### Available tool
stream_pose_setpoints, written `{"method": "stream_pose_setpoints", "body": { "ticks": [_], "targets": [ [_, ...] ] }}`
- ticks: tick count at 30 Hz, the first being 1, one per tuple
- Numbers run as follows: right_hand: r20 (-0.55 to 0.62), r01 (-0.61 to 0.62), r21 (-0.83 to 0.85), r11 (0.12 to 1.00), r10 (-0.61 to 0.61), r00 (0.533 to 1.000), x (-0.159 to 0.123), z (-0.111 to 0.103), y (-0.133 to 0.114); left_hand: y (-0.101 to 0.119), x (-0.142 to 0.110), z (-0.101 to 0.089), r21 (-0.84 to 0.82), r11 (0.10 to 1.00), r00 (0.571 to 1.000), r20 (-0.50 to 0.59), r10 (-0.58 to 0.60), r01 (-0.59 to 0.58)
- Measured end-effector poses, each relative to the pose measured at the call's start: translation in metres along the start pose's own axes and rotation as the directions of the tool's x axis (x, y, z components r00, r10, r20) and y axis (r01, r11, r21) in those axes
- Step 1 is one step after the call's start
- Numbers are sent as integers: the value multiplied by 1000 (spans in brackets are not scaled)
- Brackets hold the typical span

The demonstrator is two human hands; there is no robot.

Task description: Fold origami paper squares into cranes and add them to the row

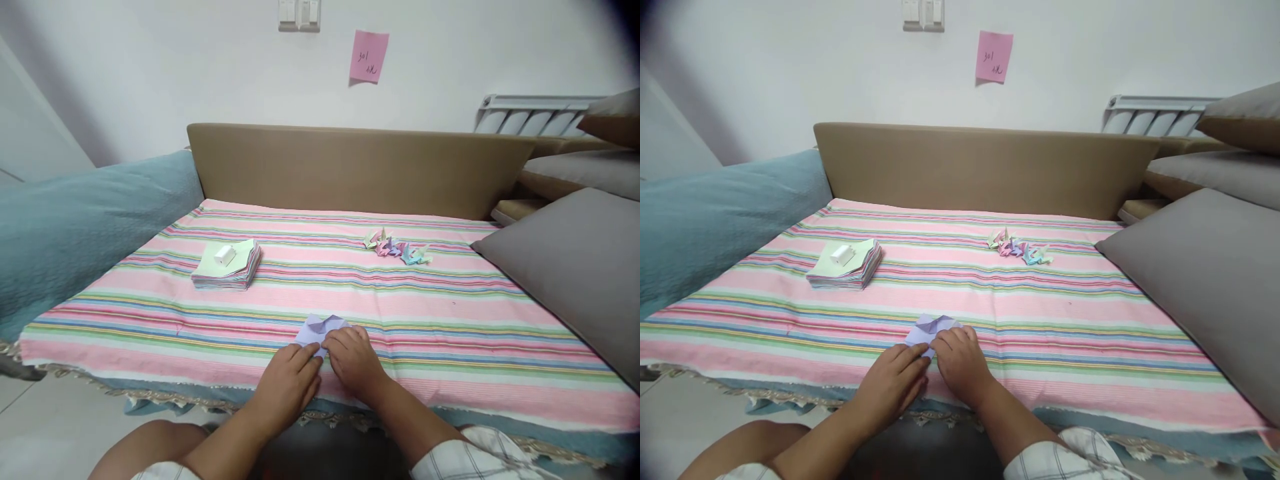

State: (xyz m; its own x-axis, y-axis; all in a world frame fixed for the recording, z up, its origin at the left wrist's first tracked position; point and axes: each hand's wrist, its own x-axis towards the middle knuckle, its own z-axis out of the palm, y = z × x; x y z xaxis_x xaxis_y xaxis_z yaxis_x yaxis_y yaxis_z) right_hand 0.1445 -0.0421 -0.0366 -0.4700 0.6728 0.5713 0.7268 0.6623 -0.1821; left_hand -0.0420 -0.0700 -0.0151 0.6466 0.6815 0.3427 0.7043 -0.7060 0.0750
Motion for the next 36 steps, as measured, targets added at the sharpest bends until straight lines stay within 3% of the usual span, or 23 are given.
{"method": "stream_pose_setpoints", "body": {
  "ticks": [7,14,20,36],
  "targets": [
    [-36,10,35,999,-9,999,-2,0,3,2,-4,6,130,991,1000,9,17,-18],
    [-36,25,16,1000,-25,999,-2,0,2,4,-9,18,198,980,986,-164,15,18],
    [-33,25,5,1000,-25,999,-3,0,2,8,-10,19,242,970,997,-76,11,8],
    [-9,16,-3,1000,-16,1000,-2,0,1,9,-11,23,268,963,994,-107,-4,33]
  ]
}}
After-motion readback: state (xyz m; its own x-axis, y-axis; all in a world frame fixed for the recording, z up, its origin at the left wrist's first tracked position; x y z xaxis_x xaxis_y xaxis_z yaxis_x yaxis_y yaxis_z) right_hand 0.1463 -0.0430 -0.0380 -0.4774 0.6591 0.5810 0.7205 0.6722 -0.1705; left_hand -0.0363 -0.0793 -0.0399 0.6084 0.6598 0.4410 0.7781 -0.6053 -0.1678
